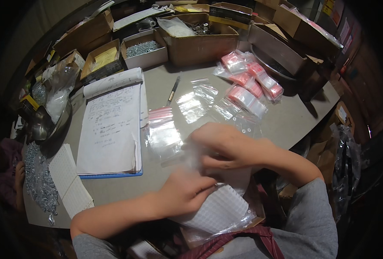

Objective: The person repeatedly tears off small adhesive labels from a sheet and places them into clear plastic bags on a cluttered workbench. The person handles the label sheet and bags by hand, moving completed bags aside as they continue the process.

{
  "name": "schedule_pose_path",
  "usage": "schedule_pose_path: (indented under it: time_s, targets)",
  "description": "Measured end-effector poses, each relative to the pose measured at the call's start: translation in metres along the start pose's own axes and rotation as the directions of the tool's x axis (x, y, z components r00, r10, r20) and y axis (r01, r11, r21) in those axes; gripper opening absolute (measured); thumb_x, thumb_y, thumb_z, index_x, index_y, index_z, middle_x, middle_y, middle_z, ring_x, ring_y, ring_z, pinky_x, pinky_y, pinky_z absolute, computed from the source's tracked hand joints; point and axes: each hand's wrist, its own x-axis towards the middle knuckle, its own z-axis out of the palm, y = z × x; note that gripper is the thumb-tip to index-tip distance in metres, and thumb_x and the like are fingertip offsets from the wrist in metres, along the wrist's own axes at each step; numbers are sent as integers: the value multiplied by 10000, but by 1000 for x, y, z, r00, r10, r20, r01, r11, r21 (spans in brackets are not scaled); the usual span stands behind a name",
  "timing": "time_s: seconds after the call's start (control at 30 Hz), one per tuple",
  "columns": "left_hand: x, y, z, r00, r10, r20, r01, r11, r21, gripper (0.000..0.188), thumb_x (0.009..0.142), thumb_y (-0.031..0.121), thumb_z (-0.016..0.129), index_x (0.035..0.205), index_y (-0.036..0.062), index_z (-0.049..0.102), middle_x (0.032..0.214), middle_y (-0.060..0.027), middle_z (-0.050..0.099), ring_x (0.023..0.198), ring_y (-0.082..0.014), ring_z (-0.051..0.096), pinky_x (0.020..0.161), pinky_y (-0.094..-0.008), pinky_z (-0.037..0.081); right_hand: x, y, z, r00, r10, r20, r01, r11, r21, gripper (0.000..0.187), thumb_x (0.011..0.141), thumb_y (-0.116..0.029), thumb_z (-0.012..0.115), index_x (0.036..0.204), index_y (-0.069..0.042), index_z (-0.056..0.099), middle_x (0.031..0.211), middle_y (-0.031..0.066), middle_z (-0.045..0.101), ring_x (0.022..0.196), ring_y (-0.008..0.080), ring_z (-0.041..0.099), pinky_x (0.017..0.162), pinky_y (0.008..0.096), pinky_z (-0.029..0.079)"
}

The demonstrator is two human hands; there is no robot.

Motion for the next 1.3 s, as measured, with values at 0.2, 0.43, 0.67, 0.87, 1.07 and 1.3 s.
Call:
schedule_pose_path:
  time_s: [0.2,0.43,0.67,0.87,1.07,1.3]
  targets:
    - [-3,1,5,994,113,5,-113,988,108,193,874,77,712,1063,40,719,851,-108,648,777,-304,653,693,-416,521,4,10,4,980,-89,179,96,995,-27,314,847,-123,697,1150,-41,713,1118,122,724,1122,286,655,989,424,472]
    - [1,2,6,987,159,12,-159,977,141,190,833,51,680,1014,-5,698,911,-118,648,928,-298,639,979,-477,450,-6,5,-17,970,148,191,-127,985,-117,283,793,-172,715,1042,-38,728,1028,106,719,1040,287,648,967,398,465]
    - [-4,2,10,997,66,32,-69,992,103,213,844,61,660,1047,10,693,1035,-130,668,1100,-288,640,1196,-671,254,-3,4,-20,975,202,95,-186,971,-153,324,801,-223,719,1078,-55,704,995,173,695,961,367,642,948,442,488]
    - [-4,0,9,997,74,20,-76,992,104,214,861,63,653,1068,24,692,1195,-155,680,1219,-286,619,1207,-677,227,4,26,-20,960,226,166,-182,952,-248,366,808,-242,713,1114,-40,707,997,201,699,972,397,665,916,460,519]
    - [-4,-1,10,998,68,6,-68,992,106,201,870,69,658,1063,25,693,1188,-169,688,1263,-283,617,1210,-679,223,16,34,-30,927,336,169,-353,932,85,310,843,-224,698,1051,5,688,831,167,701,741,296,705,710,405,563]
    - [-5,-1,11,998,68,-6,-67,994,81,207,872,75,660,1070,25,694,1165,-179,691,1274,-292,616,1214,-674,218,35,37,-13,822,496,281,-512,859,-16,248,907,-193,684,995,36,655,797,173,700,697,260,686,641,385,543]
